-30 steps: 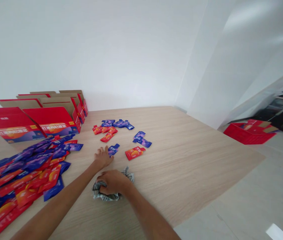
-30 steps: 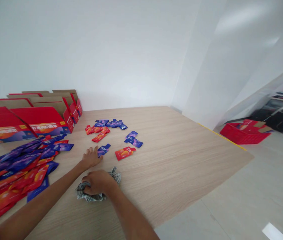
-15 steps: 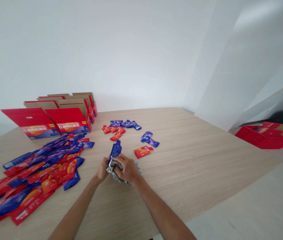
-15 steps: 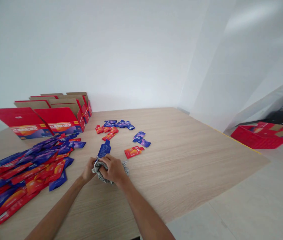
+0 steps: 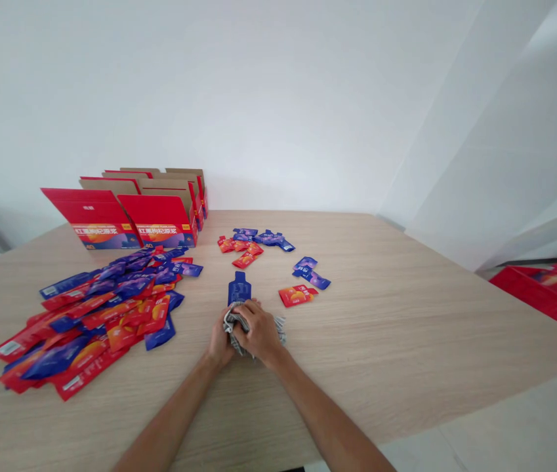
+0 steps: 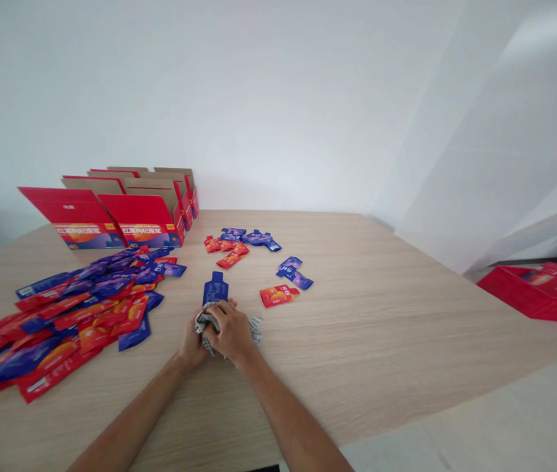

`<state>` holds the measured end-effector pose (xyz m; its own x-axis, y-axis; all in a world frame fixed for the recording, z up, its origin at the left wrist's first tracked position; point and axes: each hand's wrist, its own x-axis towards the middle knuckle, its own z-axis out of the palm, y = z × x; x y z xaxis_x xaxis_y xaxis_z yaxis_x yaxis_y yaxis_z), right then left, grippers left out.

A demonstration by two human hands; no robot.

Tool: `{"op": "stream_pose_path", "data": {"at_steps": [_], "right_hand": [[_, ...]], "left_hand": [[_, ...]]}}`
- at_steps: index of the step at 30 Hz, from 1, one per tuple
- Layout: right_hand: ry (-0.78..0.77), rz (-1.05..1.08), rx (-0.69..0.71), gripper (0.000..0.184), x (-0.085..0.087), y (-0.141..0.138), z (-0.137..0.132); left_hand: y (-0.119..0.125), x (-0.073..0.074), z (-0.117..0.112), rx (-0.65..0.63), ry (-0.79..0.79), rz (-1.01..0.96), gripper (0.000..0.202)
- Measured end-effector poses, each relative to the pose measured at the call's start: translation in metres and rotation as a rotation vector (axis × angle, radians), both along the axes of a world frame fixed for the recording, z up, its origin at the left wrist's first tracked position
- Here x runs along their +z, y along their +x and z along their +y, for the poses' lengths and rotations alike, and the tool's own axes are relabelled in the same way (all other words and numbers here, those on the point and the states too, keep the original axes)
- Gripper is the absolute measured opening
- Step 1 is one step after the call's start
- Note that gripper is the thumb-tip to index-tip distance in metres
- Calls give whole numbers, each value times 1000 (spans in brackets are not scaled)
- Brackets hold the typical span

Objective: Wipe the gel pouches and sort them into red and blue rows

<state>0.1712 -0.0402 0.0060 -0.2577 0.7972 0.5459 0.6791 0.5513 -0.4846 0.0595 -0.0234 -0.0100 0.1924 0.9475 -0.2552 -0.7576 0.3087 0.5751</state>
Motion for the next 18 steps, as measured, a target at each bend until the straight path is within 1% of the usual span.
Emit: {"op": "stream_pose_path", "data": {"at_steps": [4,9,12,13,15,18], "right_hand": [[-22,9,-115,26,4,5,3],[-9,110,-289,26,12,29,13],[14,177,-343,24,15,41,18],[20,185,-344,23,15,42,18],[7,164,-309,23,13,39,17],[-64,66,-172,23,7,24,11]], "left_hand": [[3,-2,-4,-21,-25,26,16],[14,-8,-15,-158,7,27,18],[22,-11,-21,-231,4,9,22],[24,-12,-22,-233,4,-2,23],[24,-12,-20,-195,2,-26,23],[16,-7,-12,-100,-28,-18,23]]}}
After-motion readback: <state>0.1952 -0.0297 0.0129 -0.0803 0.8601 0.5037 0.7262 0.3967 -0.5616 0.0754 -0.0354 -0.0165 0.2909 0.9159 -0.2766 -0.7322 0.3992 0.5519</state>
